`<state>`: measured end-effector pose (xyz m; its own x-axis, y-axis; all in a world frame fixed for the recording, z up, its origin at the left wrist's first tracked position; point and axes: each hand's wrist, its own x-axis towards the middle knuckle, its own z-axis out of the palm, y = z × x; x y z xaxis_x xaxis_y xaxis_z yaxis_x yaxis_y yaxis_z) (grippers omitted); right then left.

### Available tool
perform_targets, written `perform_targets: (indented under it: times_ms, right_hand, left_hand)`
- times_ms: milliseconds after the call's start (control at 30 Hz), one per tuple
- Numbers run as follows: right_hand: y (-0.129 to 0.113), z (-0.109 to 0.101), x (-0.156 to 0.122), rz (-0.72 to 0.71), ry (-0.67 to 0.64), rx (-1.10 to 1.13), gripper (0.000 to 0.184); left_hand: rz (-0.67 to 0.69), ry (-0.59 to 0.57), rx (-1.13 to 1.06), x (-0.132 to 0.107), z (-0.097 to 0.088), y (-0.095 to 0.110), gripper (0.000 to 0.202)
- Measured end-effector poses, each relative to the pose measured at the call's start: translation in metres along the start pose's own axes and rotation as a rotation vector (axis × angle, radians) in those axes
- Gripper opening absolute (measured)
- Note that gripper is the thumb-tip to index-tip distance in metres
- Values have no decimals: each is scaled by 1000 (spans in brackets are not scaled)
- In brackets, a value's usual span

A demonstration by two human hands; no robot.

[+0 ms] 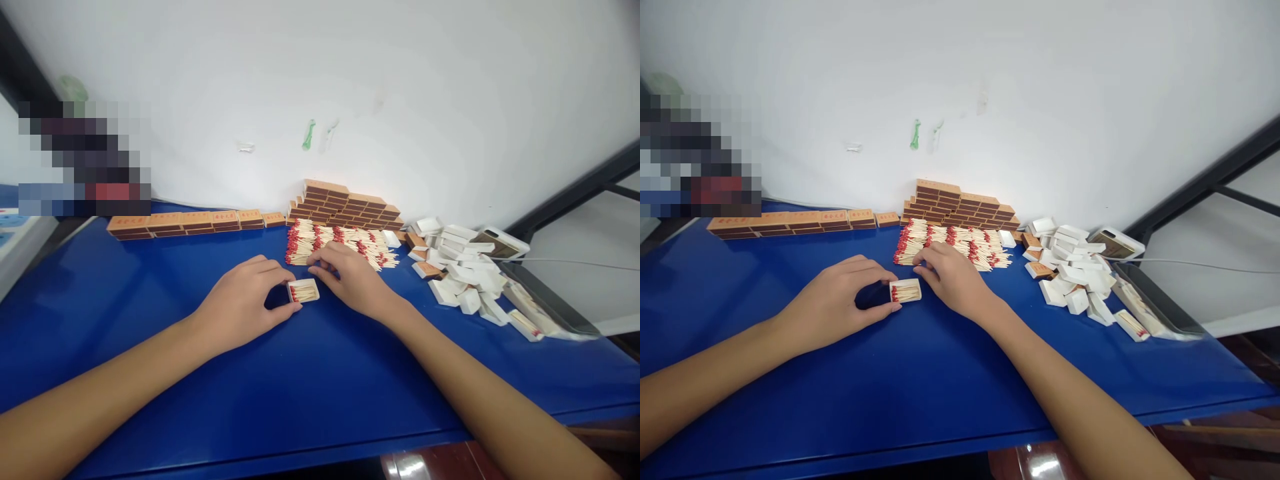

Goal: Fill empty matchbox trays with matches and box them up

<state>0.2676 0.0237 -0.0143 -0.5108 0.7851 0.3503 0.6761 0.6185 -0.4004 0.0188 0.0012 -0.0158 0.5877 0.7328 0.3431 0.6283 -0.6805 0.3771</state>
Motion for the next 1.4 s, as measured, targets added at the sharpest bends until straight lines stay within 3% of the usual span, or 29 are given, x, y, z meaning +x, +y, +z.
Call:
perform_targets:
  times_ms: [233, 633, 800, 1400]
  right_hand:
    - [15, 11, 3, -99, 27, -136, 12]
    - [15, 17, 6, -95, 31, -105, 17]
    - [14, 16, 7, -37, 21, -62, 8]
    - [18, -18, -14, 97, -173, -211, 11]
  left_hand:
    - [-3, 0, -3, 0, -1, 1, 25]
    - [-1, 5, -8, 0, 1, 0, 26]
    - [8, 11, -1, -1, 2, -1, 27]
    - [3, 15, 13, 0, 0, 0, 28]
